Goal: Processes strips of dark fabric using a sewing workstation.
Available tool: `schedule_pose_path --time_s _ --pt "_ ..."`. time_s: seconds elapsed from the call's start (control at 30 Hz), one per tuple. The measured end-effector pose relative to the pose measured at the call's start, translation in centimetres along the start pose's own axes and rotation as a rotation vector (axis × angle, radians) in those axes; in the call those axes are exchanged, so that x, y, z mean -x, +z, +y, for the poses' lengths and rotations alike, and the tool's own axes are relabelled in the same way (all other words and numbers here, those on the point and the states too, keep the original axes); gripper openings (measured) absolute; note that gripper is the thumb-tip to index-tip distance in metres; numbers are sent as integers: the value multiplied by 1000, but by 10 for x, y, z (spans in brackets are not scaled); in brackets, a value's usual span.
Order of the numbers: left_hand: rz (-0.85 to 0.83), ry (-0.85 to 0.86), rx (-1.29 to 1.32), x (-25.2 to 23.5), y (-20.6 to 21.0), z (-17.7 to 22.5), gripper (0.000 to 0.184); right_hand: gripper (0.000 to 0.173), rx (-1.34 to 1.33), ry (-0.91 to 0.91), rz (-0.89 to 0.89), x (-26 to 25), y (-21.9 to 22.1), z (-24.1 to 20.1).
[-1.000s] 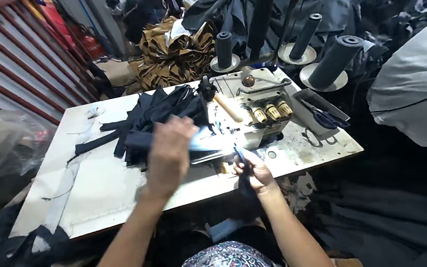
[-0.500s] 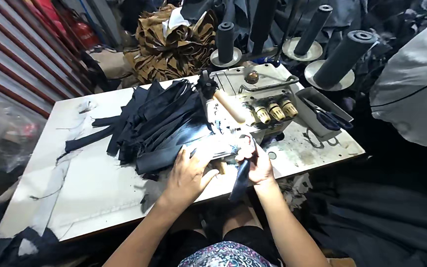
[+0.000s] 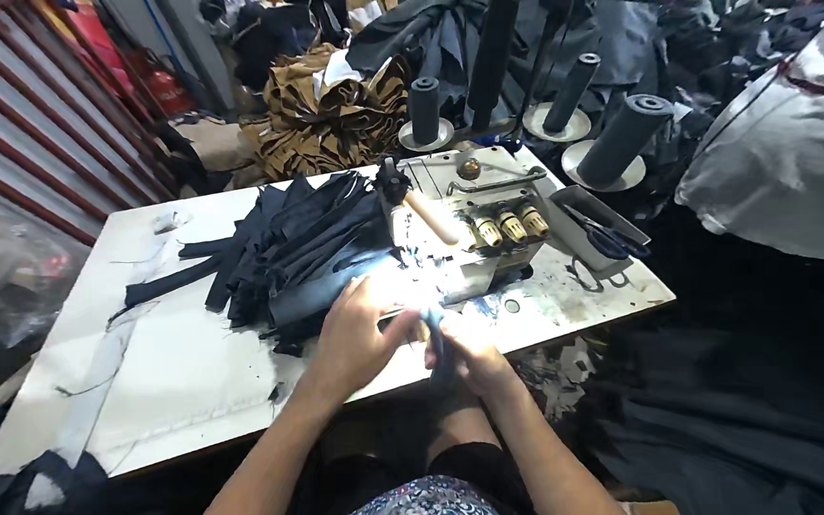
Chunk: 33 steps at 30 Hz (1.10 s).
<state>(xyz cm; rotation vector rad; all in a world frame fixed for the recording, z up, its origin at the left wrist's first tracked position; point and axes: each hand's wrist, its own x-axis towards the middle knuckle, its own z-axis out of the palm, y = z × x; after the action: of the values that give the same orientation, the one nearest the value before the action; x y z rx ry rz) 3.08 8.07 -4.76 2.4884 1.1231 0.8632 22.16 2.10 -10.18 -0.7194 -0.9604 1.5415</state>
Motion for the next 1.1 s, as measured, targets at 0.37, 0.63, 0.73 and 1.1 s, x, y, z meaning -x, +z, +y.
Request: schedule_pose_path --time_s 0.37,0.63,0.73,1.1 --pt "330 -80 -427 3 -91 -27 26 14 -184 -38 -239 -3 -18 -16" --pt "-23 339 -171 14 22 -35 36 14 -278 -40 -53 -20 -32 18" --pt "-60 303 -210 13 13 -53 47 22 -324 -71 -222 -11 -44 30" --pt "-78 258 -237 18 10 -53 56 21 -656 289 -270 33 -5 67"
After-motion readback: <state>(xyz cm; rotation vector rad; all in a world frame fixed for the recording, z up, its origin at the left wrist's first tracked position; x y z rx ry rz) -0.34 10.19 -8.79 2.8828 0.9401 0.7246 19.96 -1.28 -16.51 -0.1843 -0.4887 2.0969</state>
